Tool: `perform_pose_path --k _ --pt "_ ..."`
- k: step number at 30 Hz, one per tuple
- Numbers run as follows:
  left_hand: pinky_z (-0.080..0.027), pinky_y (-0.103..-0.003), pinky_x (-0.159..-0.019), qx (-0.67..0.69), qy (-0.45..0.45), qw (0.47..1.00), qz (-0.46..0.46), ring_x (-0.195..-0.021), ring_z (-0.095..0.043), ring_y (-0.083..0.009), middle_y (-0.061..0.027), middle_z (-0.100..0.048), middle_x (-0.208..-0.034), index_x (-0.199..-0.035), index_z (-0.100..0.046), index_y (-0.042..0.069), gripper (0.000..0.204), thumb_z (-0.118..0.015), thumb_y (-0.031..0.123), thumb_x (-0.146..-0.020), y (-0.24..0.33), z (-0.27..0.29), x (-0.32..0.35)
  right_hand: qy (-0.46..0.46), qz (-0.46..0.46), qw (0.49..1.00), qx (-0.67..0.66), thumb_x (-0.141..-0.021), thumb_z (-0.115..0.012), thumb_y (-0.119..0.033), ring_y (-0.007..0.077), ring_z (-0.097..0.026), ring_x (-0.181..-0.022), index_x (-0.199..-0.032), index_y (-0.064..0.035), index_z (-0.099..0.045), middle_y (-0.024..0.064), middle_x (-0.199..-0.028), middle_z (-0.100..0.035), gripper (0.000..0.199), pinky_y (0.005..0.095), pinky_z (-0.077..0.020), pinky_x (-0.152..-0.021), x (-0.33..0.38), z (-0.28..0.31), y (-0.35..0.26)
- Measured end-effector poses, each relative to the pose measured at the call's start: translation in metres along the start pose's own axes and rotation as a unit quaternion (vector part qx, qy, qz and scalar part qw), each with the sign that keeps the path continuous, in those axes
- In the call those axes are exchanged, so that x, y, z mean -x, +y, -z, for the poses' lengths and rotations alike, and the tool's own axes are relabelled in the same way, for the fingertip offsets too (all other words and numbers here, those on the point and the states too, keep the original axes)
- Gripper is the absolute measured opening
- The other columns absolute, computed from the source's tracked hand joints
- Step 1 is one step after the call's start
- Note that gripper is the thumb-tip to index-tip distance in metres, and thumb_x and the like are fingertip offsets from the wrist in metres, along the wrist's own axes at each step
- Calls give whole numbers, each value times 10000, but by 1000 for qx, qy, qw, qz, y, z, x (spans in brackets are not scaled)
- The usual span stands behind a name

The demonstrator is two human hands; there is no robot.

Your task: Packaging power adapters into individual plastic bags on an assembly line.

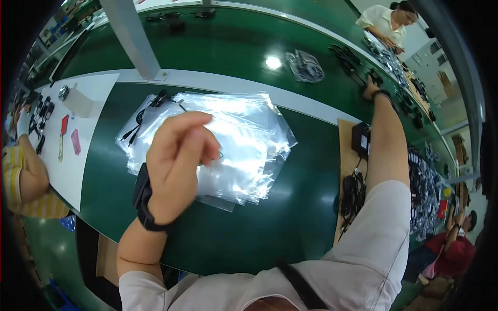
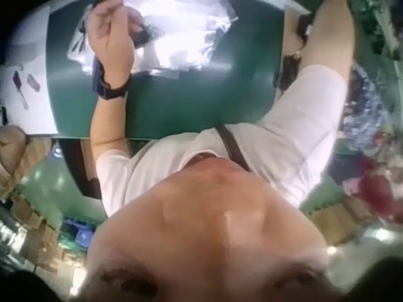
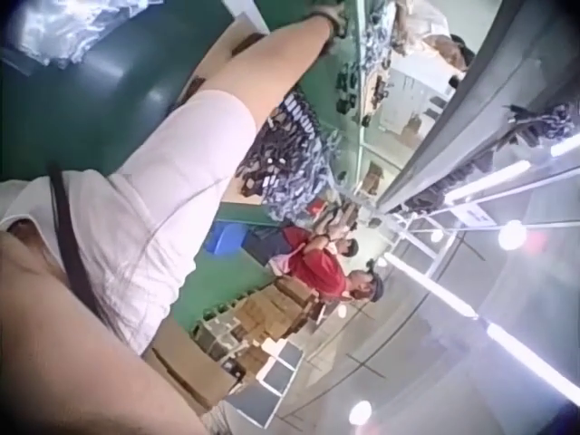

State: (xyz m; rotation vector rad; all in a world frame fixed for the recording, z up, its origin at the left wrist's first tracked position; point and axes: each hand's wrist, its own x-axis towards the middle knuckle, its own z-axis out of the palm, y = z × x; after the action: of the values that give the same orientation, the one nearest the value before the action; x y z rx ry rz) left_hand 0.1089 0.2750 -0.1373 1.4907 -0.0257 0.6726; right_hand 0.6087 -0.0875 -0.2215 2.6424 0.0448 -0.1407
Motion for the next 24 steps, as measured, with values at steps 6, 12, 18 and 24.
perform_pose_path --k 6,12,18,24 --pt "-390 -288 -368 288 -293 912 -14 -476 -512 -223 -172 -581 -680 -836 -605 161 233 -401 119 -941 94 -12 22 -108 10 968 -226 -630 -742 -255 317 -451 -1161 -1368 -119 -246 190 -1298 -422 900 391 -390 -958 51 28 2" --pt "-281 -268 -430 83 -86 993 13 -493 -419 -169 -68 -500 -682 -620 -585 163 91 -641 133 -684 170 -35 59 296 69 926 -223 -615 -699 -238 290 -571 -961 -1225 -16 -402 213 -1084 -565 714 357 -442 -813 21 92 147" --pt "-259 -284 -427 174 -374 910 -48 -488 -391 -142 -55 -490 -670 -611 -540 119 136 -660 76 -659 165 -3 38 456 207 726 -470 -755 -697 -294 146 -555 -959 -1256 -28 -408 95 -1034 -605 637 276 -434 -792 197 234 62" --pt "-330 -315 -429 268 -511 810 -106 -499 -458 -196 -79 -519 -641 -634 -532 62 135 -643 102 -700 146 3 34 452 285 772 -344 -885 -489 -242 111 -503 -840 -1166 -93 -574 19 -1103 -576 329 250 -392 -717 302 262 78"
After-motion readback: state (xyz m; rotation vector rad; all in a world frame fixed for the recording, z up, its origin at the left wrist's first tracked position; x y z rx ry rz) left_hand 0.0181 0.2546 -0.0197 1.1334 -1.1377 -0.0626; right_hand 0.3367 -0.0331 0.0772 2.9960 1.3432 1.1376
